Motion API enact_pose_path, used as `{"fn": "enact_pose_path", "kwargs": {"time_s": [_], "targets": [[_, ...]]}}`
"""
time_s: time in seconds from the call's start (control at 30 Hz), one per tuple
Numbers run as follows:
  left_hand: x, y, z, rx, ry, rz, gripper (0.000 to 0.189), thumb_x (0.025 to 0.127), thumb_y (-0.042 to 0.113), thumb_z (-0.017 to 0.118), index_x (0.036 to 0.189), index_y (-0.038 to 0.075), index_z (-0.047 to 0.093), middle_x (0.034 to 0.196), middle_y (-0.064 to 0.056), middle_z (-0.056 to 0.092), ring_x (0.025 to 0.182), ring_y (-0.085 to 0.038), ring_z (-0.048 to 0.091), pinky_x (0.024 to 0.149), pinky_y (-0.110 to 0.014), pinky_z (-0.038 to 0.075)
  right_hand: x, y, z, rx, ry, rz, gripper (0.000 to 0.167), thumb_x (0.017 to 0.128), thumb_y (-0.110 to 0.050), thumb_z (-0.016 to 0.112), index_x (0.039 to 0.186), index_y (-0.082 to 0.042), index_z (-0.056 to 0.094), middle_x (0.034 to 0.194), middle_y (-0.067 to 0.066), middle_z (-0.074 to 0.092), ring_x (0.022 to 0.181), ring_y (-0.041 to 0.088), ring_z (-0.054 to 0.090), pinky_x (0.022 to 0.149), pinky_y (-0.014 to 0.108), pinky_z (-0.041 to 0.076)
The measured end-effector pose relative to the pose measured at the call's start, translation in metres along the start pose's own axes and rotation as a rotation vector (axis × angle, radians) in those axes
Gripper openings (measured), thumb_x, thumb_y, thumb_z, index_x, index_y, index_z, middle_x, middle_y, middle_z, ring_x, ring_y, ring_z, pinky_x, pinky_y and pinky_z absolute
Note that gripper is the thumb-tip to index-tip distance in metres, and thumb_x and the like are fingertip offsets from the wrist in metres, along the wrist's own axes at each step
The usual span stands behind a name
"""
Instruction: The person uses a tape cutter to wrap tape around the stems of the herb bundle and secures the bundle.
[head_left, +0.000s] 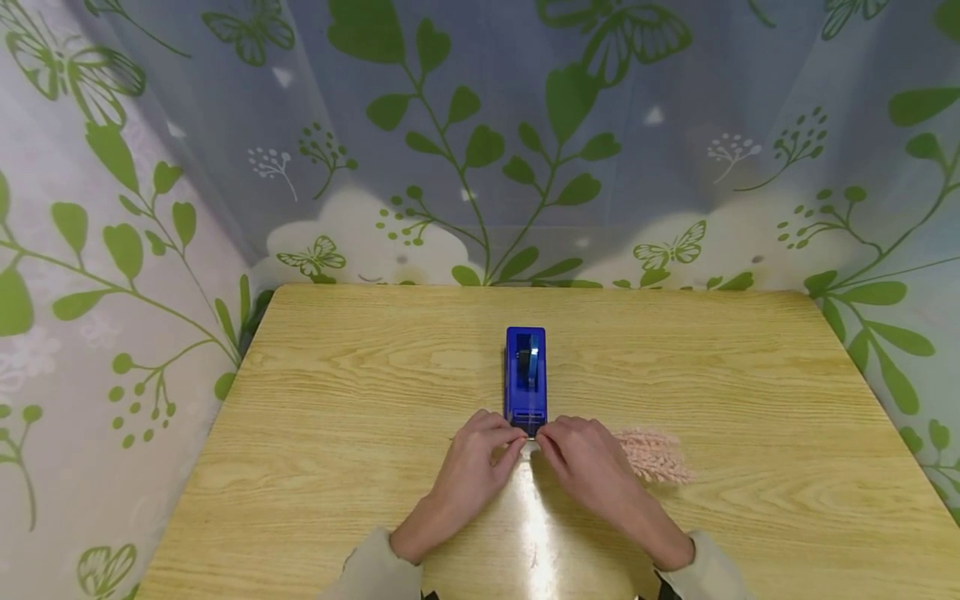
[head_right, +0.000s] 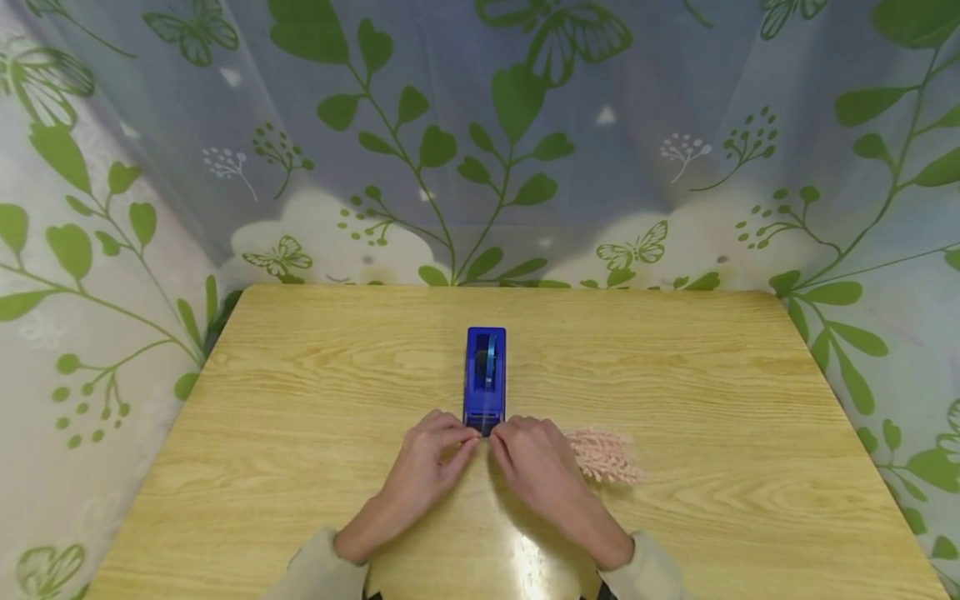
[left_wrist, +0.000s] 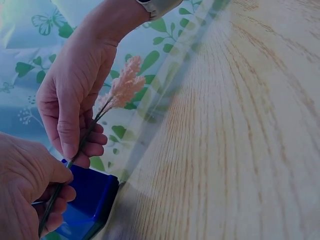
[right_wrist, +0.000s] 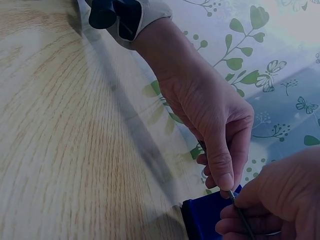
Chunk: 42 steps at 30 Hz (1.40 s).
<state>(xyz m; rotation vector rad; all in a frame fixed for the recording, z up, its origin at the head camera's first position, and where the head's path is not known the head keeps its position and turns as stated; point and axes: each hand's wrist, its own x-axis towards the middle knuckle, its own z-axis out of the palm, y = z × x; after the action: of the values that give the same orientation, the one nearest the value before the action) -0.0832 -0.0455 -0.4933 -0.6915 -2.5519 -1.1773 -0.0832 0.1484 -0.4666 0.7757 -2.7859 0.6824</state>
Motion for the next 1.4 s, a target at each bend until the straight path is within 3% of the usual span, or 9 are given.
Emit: {"fn": "enact_pose_path", "kwargs": {"time_s": [0.27, 0.67, 1.07, 1.4], "targets": [[-0.0004, 0.0011, -0.0010, -0.004, -0.003, -0.015, 0.007, 0.090, 0.004, 0.081, 0.095, 0.007, 0.082, 0.091, 0.000, 0.075, 0.087, -0.012, 0.063, 0.075, -0.022, 0.055, -0.0002, -0.0005, -0.0005, 0.007, 0.037, -0.012, 0.007, 0.091, -0.002, 0.077, 0.087, -0.008, 0.076, 0.073, -0.004, 0.065, 0.057, 0.002, 0.044, 0.052, 0.018, 0.039], [-0.0023, 0.0023, 0.0012, 0.004, -0.014, -0.056, 0.008, 0.094, 0.009, 0.078, 0.102, 0.007, 0.080, 0.096, -0.001, 0.073, 0.091, -0.014, 0.063, 0.073, -0.021, 0.055, 0.0011, 0.0016, -0.0016, -0.041, 0.071, -0.063, 0.008, 0.086, -0.003, 0.083, 0.084, -0.009, 0.078, 0.074, -0.004, 0.070, 0.058, 0.005, 0.053, 0.053, 0.019, 0.044], [-0.0005, 0.0019, 0.0012, 0.055, -0.026, -0.046, 0.009, 0.098, 0.013, 0.073, 0.100, 0.007, 0.080, 0.091, -0.001, 0.072, 0.086, -0.015, 0.062, 0.070, -0.021, 0.054, 0.0010, 0.0028, -0.0012, -0.056, 0.098, -0.077, 0.006, 0.087, -0.004, 0.081, 0.085, -0.009, 0.079, 0.078, -0.002, 0.074, 0.061, 0.010, 0.060, 0.056, 0.024, 0.049], [0.0010, -0.0008, 0.0005, 0.028, 0.022, -0.021, 0.004, 0.093, 0.008, 0.079, 0.096, 0.007, 0.080, 0.089, -0.001, 0.074, 0.085, -0.016, 0.063, 0.072, -0.025, 0.054, 0.0010, 0.0036, 0.0022, -0.048, 0.152, -0.083, 0.011, 0.082, -0.001, 0.086, 0.084, -0.010, 0.080, 0.078, -0.001, 0.074, 0.063, 0.011, 0.062, 0.057, 0.024, 0.051]]}}
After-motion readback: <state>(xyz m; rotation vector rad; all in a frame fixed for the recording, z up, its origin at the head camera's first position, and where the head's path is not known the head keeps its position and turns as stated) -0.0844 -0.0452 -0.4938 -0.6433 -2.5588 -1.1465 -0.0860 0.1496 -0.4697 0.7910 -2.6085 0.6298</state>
